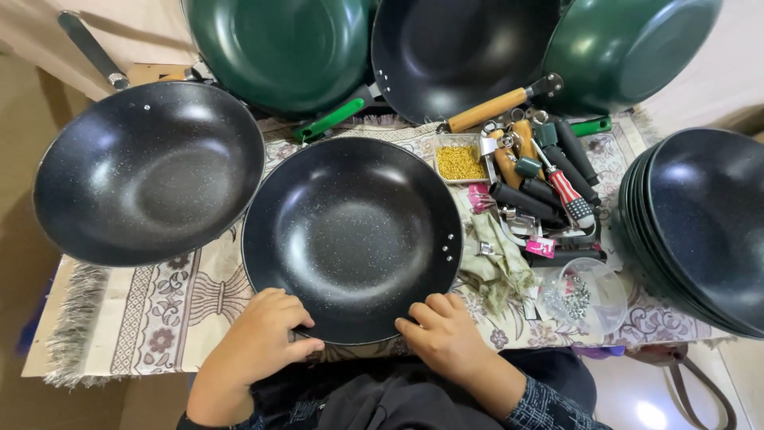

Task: Assembling handles onto woks using a screwdriver and screws

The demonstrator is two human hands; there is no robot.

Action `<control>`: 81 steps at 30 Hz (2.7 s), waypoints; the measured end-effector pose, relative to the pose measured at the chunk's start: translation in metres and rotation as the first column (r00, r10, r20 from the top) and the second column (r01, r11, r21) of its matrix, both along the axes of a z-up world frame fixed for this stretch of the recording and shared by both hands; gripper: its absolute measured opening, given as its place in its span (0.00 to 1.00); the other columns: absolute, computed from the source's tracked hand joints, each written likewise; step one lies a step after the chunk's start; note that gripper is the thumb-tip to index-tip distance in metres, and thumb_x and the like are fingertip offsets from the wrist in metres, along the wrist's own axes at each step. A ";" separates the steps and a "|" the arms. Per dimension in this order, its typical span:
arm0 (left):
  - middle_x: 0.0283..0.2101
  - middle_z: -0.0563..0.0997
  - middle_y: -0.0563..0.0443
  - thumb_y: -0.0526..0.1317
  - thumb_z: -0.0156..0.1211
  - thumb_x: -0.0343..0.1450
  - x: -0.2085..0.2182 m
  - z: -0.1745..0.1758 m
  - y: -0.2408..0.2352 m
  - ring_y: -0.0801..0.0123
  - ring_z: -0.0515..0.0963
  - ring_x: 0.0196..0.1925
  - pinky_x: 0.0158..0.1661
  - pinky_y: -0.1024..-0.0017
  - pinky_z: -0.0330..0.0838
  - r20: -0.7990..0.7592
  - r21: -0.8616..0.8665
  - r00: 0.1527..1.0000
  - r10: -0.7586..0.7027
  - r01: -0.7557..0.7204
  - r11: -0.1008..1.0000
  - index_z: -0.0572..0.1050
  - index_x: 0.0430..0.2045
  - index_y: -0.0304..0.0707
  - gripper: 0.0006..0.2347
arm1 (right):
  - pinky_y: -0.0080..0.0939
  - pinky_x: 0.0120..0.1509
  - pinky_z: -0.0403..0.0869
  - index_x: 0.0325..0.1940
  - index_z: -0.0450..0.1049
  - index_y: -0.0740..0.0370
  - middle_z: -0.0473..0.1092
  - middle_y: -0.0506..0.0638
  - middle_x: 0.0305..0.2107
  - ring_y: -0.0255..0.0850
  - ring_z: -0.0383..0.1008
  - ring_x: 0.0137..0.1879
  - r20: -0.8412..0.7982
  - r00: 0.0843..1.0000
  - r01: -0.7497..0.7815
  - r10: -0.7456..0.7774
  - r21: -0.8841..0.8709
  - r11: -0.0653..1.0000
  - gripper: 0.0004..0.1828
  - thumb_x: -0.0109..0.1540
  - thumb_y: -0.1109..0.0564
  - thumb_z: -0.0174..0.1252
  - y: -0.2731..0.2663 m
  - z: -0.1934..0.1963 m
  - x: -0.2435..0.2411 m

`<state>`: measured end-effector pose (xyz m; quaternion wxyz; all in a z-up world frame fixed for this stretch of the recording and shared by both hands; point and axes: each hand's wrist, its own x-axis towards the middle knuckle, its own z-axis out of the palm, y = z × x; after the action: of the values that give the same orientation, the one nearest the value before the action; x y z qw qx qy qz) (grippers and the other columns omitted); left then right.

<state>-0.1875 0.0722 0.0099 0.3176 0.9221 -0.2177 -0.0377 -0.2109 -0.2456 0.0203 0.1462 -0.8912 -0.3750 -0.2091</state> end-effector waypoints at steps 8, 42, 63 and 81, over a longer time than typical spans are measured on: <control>0.26 0.83 0.57 0.46 0.77 0.51 0.009 -0.002 0.007 0.67 0.80 0.36 0.58 0.67 0.65 0.027 -0.052 0.999 -0.043 0.045 0.998 0.83 0.20 0.42 0.12 | 0.44 0.49 0.65 0.44 0.78 0.56 0.71 0.47 0.39 0.44 0.68 0.43 -0.081 0.996 -0.040 0.048 0.090 0.995 0.15 0.55 0.52 0.68 -0.004 0.001 0.005; 0.43 0.85 0.58 0.56 0.76 0.55 0.027 -0.021 0.044 0.65 0.79 0.58 0.66 0.56 0.61 0.268 0.226 0.963 -0.024 -0.039 0.973 0.82 0.43 0.59 0.23 | 0.53 0.57 0.78 0.61 0.73 0.39 0.75 0.43 0.45 0.50 0.72 0.55 -0.121 0.698 0.695 -0.706 -0.121 0.708 0.24 0.61 0.43 0.66 -0.188 -0.036 0.174; 0.54 0.76 0.46 0.40 0.65 0.64 0.020 0.044 -0.150 0.58 0.78 0.52 0.52 0.67 0.72 0.134 -0.417 0.976 -0.173 0.214 0.883 0.71 0.57 0.37 0.25 | 0.40 0.54 0.75 0.65 0.62 0.61 0.70 0.67 0.54 0.48 0.76 0.50 -0.143 0.873 0.335 0.467 0.870 -0.361 0.21 0.67 0.61 0.54 -0.123 -0.038 -0.002; 0.36 0.79 0.47 0.35 0.76 0.59 0.003 0.059 -0.190 0.57 0.78 0.36 0.42 0.65 0.73 0.514 -0.567 0.848 -0.129 0.448 0.691 0.75 0.39 0.34 0.18 | 0.57 0.68 0.72 0.66 0.62 0.66 0.62 0.69 0.65 0.59 0.69 0.66 -0.393 0.773 0.453 0.499 0.891 0.001 0.28 0.61 0.69 0.54 -0.106 -0.067 -0.027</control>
<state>-0.1849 -0.1176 0.0693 0.5589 0.6821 -0.4277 0.1985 -0.2383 -0.3513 -0.0470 0.8508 -0.5147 -0.0526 -0.0923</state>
